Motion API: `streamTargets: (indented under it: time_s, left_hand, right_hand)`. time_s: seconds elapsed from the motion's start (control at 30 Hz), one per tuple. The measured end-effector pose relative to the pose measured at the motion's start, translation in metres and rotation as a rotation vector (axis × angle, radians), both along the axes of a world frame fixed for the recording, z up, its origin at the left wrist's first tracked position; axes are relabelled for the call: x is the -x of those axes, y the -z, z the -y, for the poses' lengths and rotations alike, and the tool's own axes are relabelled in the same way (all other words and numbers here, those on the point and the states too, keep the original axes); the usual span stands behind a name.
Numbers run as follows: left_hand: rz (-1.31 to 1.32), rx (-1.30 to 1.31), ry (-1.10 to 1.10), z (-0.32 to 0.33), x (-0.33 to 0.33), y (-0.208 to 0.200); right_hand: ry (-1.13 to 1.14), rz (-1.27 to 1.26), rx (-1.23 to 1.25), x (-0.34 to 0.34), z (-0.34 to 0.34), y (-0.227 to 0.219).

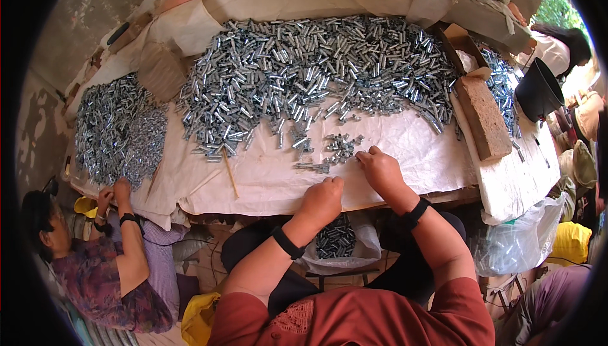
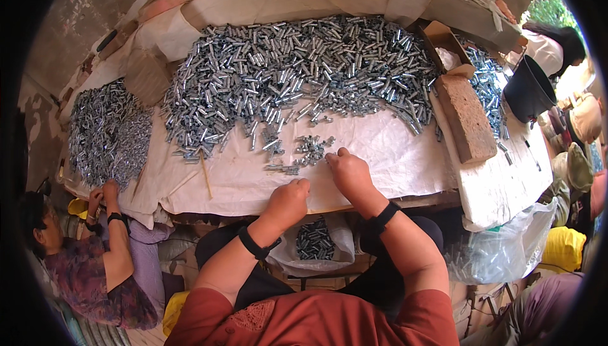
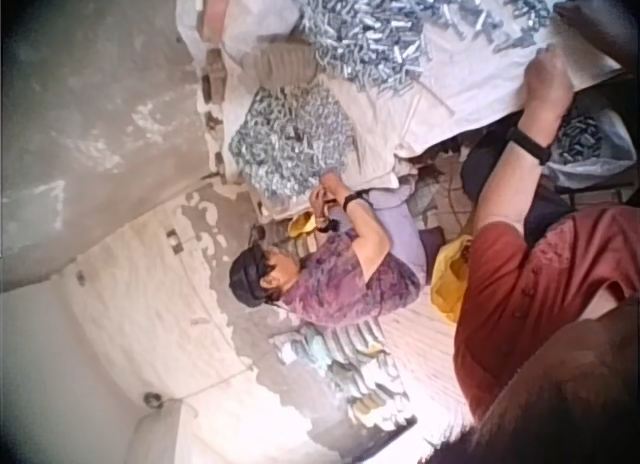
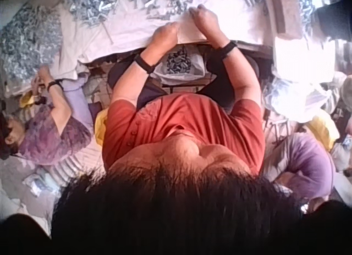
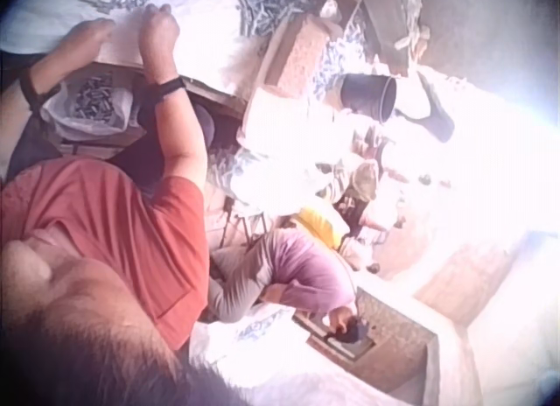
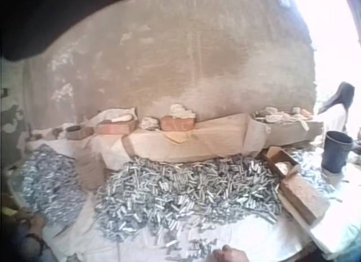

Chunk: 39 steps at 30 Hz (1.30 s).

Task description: Sorting and inspecting small metal bolts or screws from a large pile on a workbench.

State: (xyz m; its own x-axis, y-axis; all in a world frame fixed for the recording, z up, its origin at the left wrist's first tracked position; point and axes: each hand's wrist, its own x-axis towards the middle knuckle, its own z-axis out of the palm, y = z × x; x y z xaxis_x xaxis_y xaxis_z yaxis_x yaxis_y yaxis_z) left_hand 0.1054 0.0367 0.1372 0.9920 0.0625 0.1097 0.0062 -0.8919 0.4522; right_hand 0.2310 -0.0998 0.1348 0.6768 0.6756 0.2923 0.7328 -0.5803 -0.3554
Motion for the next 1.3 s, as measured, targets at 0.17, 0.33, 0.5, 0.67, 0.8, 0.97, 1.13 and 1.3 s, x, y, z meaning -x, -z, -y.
streamTargets:
  time_s: [0.17,0.33,0.5,0.67,0.8,0.97,1.13,1.3]
  left_hand:
    - [-0.021,-0.066,0.002,0.008,0.001,-0.001]
    - [-0.033,-0.120,-0.008,0.006,0.006,-0.004]
    - [0.100,0.181,0.162,-0.008,0.019,-0.031]
    - [0.003,0.246,0.206,-0.031,0.012,-0.053]
    - [0.285,-0.177,-0.076,-0.052,-0.008,-0.016]
    - [0.282,-0.259,-0.114,-0.051,-0.012,0.000]
    - [0.442,0.100,-0.370,-0.035,-0.010,-0.020]
    - [0.049,1.419,-0.449,-0.029,-0.004,-0.033]
  right_hand:
    - [-0.011,-0.014,0.036,-0.003,-0.001,0.002]
    - [0.047,-0.105,-0.034,0.003,-0.006,-0.005]
    - [-0.014,-0.284,-0.257,0.002,0.002,-0.008]
    - [0.031,-0.729,-0.270,0.006,0.005,-0.019]
    - [0.071,-0.934,-0.369,0.004,0.000,-0.025]
    - [0.109,-1.245,-0.600,0.003,-0.001,-0.025]
    - [-0.058,-1.540,-0.878,0.013,0.002,-0.028]
    - [-0.120,-1.847,-1.015,0.031,-0.003,-0.024]
